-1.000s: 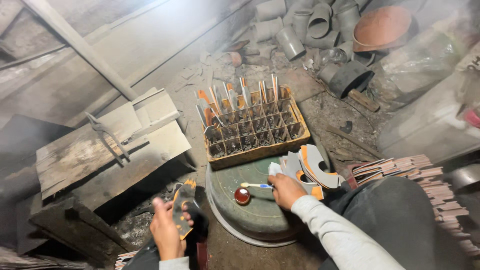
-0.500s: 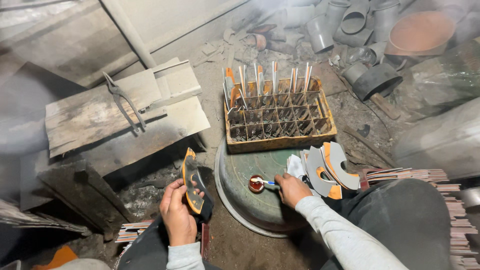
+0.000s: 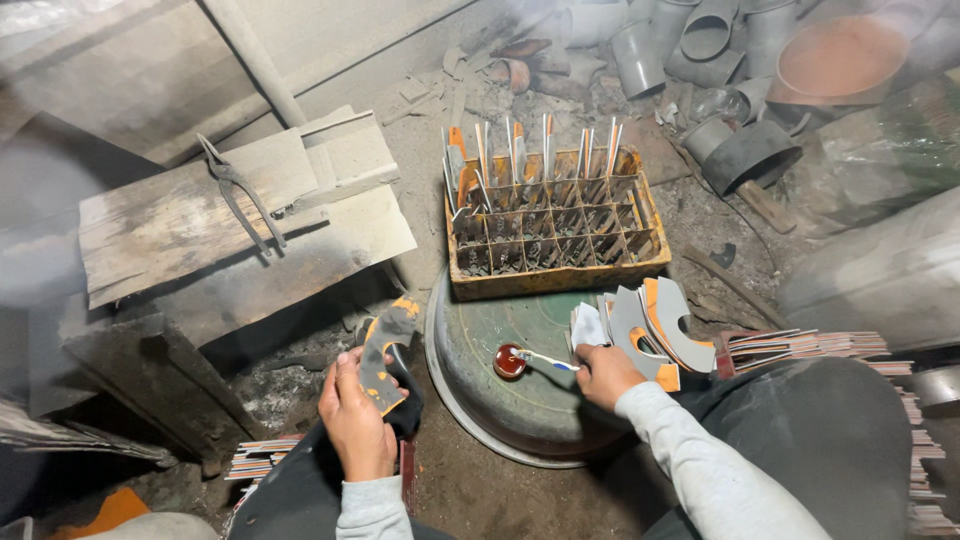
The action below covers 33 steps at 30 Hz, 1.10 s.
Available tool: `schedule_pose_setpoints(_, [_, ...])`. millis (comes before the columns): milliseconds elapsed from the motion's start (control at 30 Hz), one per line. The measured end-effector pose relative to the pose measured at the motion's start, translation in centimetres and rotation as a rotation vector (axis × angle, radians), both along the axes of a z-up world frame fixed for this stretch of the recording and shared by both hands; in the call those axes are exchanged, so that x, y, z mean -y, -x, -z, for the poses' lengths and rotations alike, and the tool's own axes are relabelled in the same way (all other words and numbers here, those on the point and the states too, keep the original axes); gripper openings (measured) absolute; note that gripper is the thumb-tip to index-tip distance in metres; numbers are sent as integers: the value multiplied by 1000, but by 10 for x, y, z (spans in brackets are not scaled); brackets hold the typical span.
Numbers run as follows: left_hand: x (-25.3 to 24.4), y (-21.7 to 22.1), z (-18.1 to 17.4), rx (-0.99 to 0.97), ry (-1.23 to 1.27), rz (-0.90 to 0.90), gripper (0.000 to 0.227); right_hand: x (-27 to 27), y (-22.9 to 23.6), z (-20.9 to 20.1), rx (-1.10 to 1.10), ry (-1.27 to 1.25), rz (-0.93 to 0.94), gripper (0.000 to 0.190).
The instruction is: The person sits on the floor and applies a reddish-brown adhesive to curved gray and orange parts using a toothbrush. They dip the brush into a small container, spread the adhesive on each part, and place the treated parts into a yellow crate with compartments.
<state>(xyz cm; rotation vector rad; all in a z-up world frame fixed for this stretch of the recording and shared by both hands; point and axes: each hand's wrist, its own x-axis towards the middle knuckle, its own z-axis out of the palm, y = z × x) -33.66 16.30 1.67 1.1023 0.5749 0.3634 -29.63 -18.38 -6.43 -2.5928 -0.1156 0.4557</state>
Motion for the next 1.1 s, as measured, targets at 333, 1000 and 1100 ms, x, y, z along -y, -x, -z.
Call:
schedule_pose_setpoints(333, [33,-7,25,-55,74,179,24,-3,15,-38,-76,-863,262,17])
schedule_pose_setpoints(1000, [82,-7,20,-22,215,333,15,-40,26,-58,244,-589,248,21])
schedule_pose_setpoints(1100, [85,-4,21,-16,203,330,14,-37,29,-54,154,-591,219,20])
